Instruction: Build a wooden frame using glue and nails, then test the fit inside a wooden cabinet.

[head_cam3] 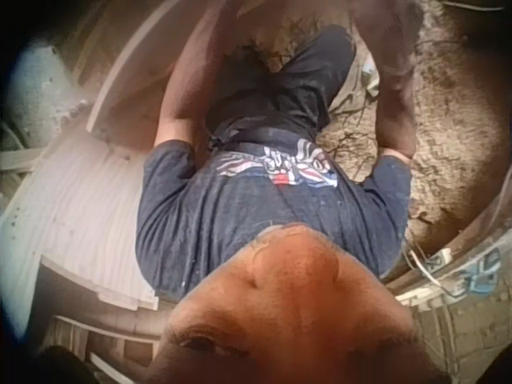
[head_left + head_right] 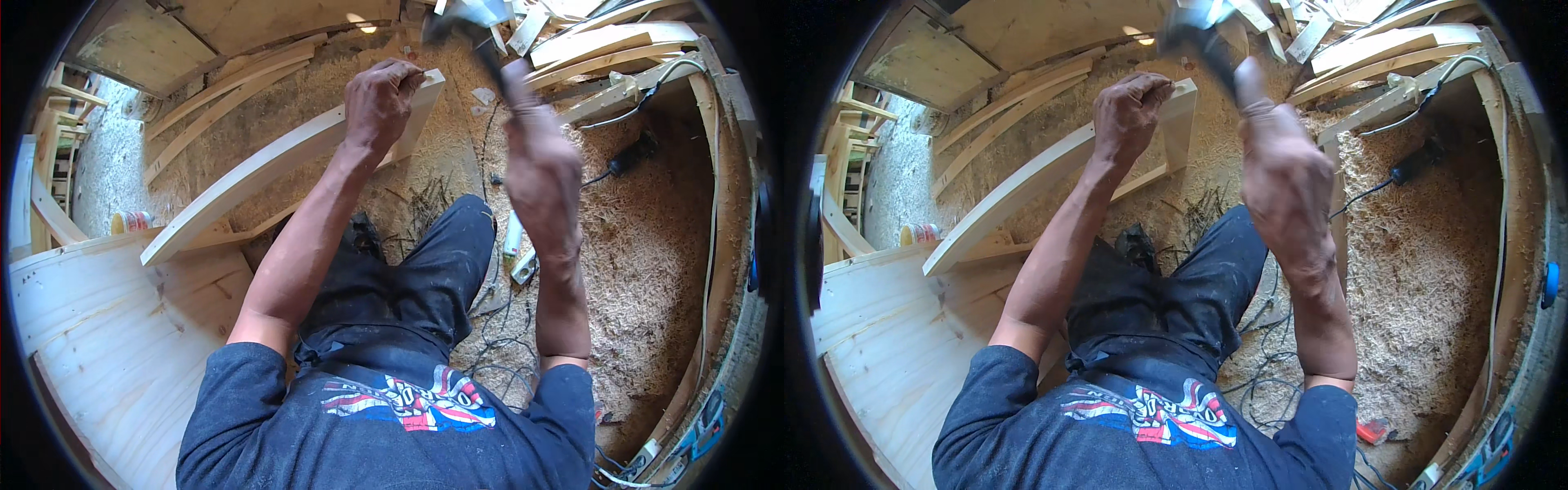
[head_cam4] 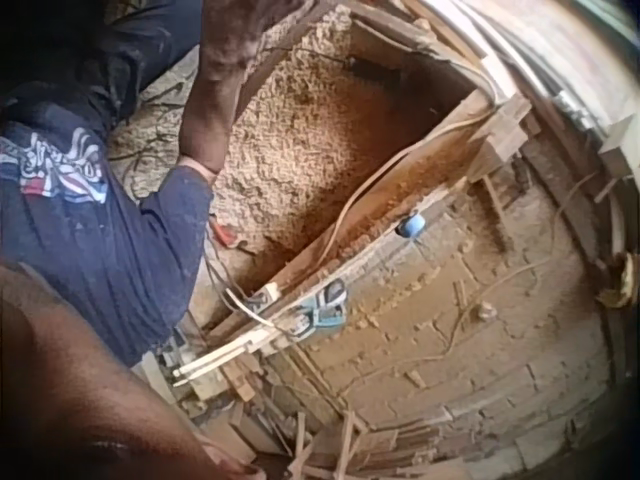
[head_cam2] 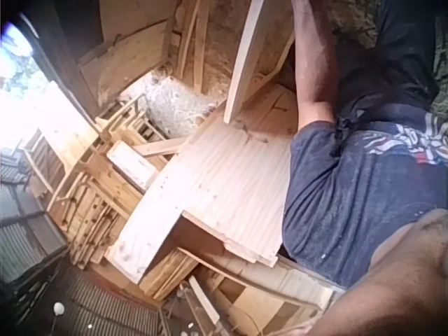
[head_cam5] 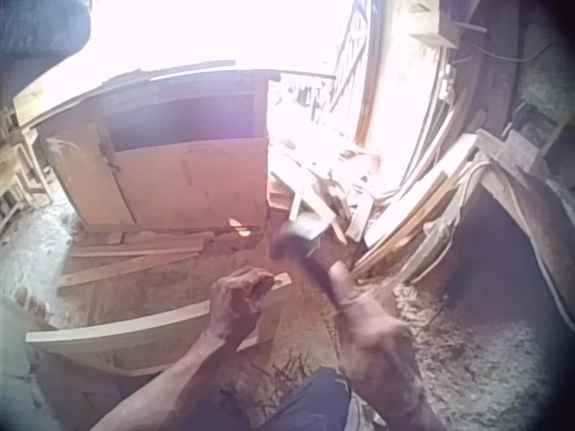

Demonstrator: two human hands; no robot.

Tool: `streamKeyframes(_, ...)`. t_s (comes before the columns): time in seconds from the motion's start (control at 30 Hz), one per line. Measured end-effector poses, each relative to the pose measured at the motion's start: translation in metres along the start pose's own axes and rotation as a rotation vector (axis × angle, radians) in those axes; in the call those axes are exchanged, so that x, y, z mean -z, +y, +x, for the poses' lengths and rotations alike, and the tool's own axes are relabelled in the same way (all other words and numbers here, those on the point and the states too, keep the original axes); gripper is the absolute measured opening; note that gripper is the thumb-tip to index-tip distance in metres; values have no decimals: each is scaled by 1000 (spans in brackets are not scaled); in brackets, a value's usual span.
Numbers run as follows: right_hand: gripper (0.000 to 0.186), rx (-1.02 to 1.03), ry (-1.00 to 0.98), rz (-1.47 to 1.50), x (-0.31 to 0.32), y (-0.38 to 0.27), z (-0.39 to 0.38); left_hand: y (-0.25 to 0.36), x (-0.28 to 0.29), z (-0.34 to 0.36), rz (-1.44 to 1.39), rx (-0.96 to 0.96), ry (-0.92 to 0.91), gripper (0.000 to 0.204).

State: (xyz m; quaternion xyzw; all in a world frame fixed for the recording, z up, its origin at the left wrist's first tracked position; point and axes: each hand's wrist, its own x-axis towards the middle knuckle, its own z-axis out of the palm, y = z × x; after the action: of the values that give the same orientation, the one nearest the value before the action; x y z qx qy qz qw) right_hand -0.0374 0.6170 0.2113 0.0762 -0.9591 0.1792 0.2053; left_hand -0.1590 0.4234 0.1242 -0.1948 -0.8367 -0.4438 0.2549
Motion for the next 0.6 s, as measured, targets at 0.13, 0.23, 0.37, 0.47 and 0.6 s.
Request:
streamKeyframes(0.13, 58, -20, -79, 85, -3, 8, -7, 0, 0, -4, 0, 2, -15, 11)
streamKeyframes(0.23, 56, -174, 239, 417, -7, 5, -27, -2, 3, -2, 27, 20, -84, 13)
streamKeyframes(0.37, 56, -289, 297, 363, -42, 28, -70, -13, 9, 5, 104, 43, -270, 26)
streamKeyframes(0.47, 55, -462, 241, 490, -62, 32, -94, -7, 13, 9, 127, 66, -309, 32)
streamKeyframes(0.6, 55, -677, 60, 724, -82, 34, -106, -3, 11, 8, 129, 99, -284, 29)
